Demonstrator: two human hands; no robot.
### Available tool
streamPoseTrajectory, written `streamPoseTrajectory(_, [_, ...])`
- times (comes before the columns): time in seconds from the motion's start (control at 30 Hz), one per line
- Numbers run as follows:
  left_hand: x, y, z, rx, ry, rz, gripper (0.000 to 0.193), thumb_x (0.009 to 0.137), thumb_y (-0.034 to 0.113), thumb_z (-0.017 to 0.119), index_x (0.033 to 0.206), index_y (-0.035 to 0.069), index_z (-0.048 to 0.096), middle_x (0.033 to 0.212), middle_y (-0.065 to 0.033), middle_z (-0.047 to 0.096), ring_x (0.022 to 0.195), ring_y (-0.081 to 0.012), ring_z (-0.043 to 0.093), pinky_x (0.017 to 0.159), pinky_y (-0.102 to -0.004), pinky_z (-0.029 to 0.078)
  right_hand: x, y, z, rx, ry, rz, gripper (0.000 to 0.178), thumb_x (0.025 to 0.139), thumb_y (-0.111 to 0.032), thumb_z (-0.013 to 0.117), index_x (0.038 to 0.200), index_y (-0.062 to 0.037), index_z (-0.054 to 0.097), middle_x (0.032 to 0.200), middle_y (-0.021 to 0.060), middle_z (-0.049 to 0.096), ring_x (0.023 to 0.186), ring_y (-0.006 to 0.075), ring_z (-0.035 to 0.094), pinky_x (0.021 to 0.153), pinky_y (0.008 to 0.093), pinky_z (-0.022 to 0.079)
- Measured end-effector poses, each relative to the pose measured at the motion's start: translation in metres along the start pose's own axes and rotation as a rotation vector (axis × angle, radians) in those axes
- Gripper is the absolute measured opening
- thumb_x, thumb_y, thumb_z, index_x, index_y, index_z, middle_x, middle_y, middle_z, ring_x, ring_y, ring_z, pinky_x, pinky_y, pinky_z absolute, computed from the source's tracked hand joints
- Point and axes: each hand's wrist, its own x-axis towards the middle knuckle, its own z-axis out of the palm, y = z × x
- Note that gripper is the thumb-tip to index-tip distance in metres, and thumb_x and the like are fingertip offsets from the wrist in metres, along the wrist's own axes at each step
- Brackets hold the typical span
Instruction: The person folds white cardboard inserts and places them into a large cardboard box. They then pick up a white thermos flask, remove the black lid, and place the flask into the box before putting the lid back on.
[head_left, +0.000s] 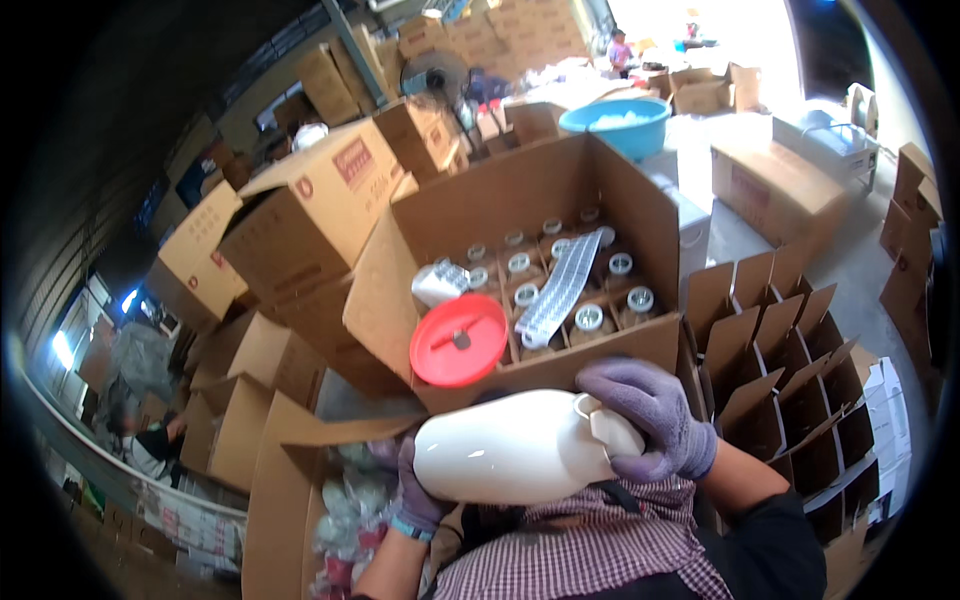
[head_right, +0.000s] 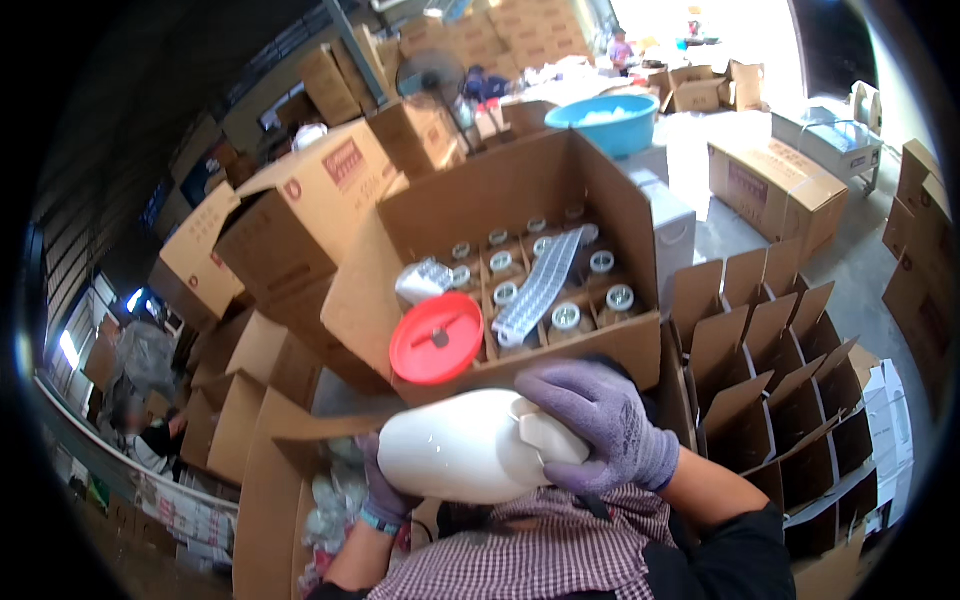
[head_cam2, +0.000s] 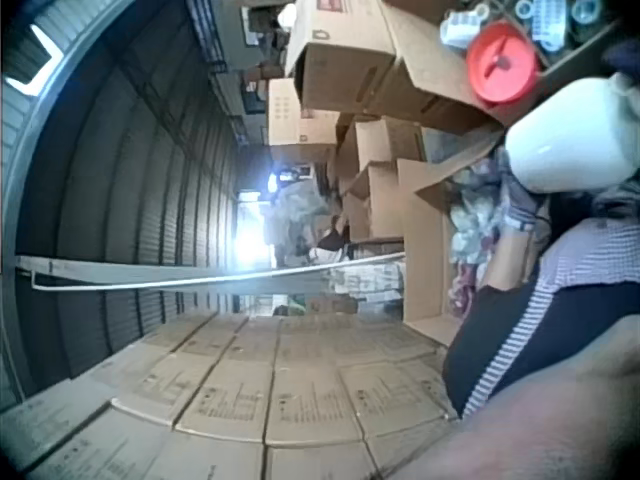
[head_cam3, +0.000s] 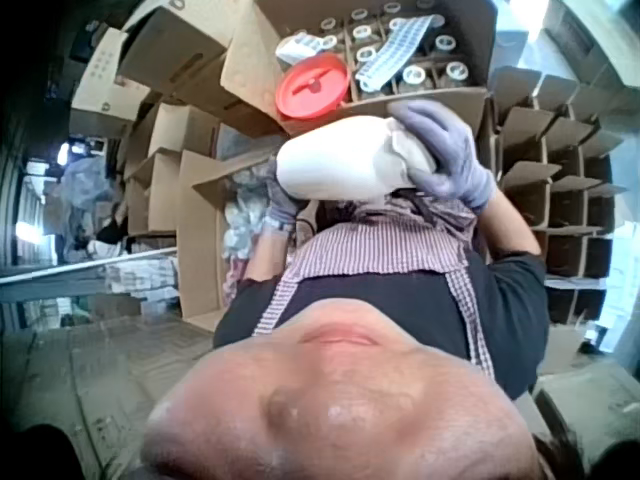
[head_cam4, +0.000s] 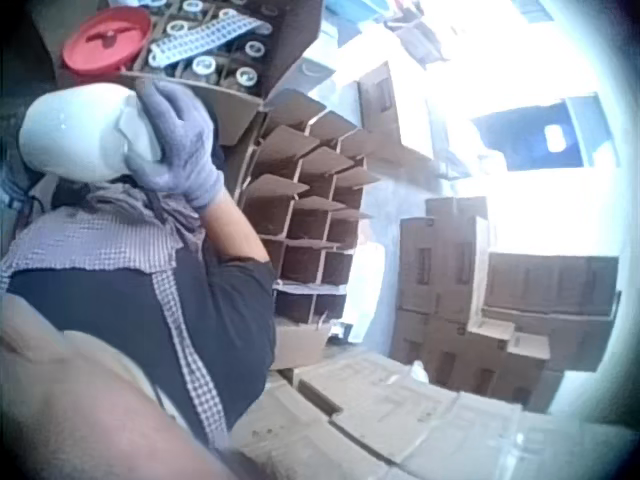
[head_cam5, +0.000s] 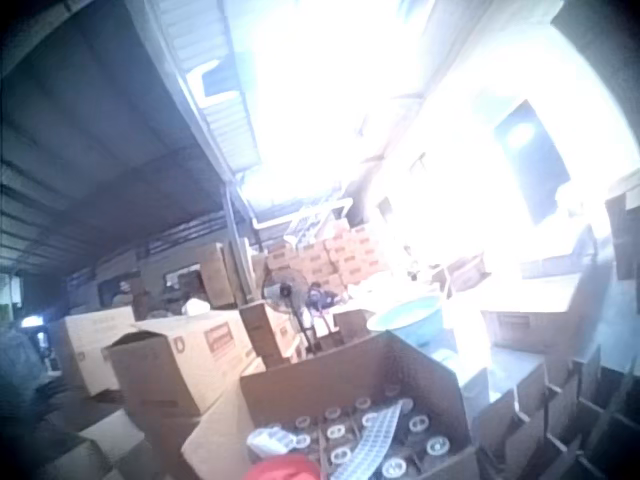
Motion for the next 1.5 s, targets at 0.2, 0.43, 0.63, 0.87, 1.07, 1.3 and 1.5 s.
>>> streamPoseTrajectory(0.2, [-0.001, 0.002, 0.019, 1.252, -0.072, 1.054, 0.077, 0.091, 0.050, 0.066, 0.146, 0.003, 0.041, 0.140, -0.0173, 0.050, 0.125, -0.0295, 0.055, 0.105, -0.0434, 0.047, 0.000, 0.015, 0.022, 1.323, 0.248, 1.270, 0.074, 0.097, -0.060, 0.056, 0.152, -0.0128, 0.044, 0.151, 0.0145, 0.049, 0.135, 0.0339, 0.051, 0.111, 0.0521, 0.042])
streamPoseTrajectory(0.43, [0.015, 0.004, -0.004, 1.296, 0.110, 0.739, 0.071, 0.094, 0.045, 0.067, 0.146, 0.001, 0.047, 0.144, -0.0164, 0.055, 0.128, -0.0331, 0.056, 0.109, -0.0469, 0.046, 0.004, 0.023, 0.010, 0.205, 0.011, 0.222, 0.114, 0.067, -0.054, 0.084, 0.155, -0.0053, 0.032, 0.153, 0.0224, 0.039, 0.142, 0.0374, 0.041, 0.116, 0.0441, 0.036])
streamPoseTrajectory(0.63, [0.022, 0.021, 0.003, 1.141, -0.052, 1.039, 0.062, 0.104, 0.033, 0.055, 0.154, 0.002, 0.036, 0.152, -0.0166, 0.042, 0.132, -0.0286, 0.053, 0.110, -0.0415, 0.046, 0.006, 0.031, 0.021, 1.145, 0.093, 1.315, 0.110, 0.080, -0.080, 0.065, 0.153, -0.0022, 0.037, 0.141, 0.0233, 0.052, 0.130, 0.0341, 0.055, 0.113, 0.0446, 0.045])
streamPoseTrajectory(0.87, [0.034, 0.024, 0.014, 0.862, 0.166, 0.373, 0.068, 0.098, 0.058, 0.054, 0.137, 0.002, 0.055, 0.127, -0.0136, 0.064, 0.115, -0.0261, 0.063, 0.099, -0.0424, 0.051, -0.003, 0.025, 0.010, 0.025, 0.114, 0.070, 0.106, 0.076, -0.054, 0.076, 0.156, -0.0024, 0.030, 0.149, 0.0213, 0.039, 0.140, 0.0324, 0.040, 0.117, 0.0467, 0.033])
streamPoseTrajectory(1.07, [0.061, 0.010, 0.015, 1.087, -0.395, 1.032, 0.113, 0.073, 0.069, 0.076, 0.158, 0.010, 0.028, 0.156, -0.0235, 0.035, 0.138, -0.0350, 0.046, 0.109, -0.0490, 0.045, -0.037, 0.044, 0.016, 1.326, 0.330, 1.360, 0.086, 0.093, -0.059, 0.067, 0.147, 0.0013, 0.041, 0.122, 0.0184, 0.066, 0.113, 0.0277, 0.067, 0.100, 0.0422, 0.056])
streamPoseTrajectory(1.3, [0.166, 0.047, 0.015, 0.718, -0.119, 0.424, 0.086, 0.089, 0.039, 0.068, 0.154, -0.002, 0.030, 0.139, -0.0151, 0.051, 0.122, -0.0253, 0.056, 0.107, -0.0373, 0.045, -0.098, 0.059, -0.017, 0.820, 0.627, 0.875, 0.101, 0.076, -0.052, 0.080, 0.150, 0.0001, 0.035, 0.129, 0.0165, 0.058, 0.116, 0.0282, 0.063, 0.101, 0.0408, 0.053])
streamPoseTrajectory(1.5, [0.301, 0.050, -0.013, 1.842, 0.257, 0.678, 0.089, 0.084, 0.059, 0.074, 0.142, -0.004, 0.049, 0.136, -0.0254, 0.056, 0.127, -0.0398, 0.052, 0.107, -0.0478, 0.042, -0.189, 0.078, -0.083, 0.743, 1.050, 0.792, 0.074, 0.094, -0.043, 0.062, 0.152, -0.0036, 0.039, 0.143, 0.0168, 0.054, 0.130, 0.0306, 0.055, 0.109, 0.0435, 0.045])
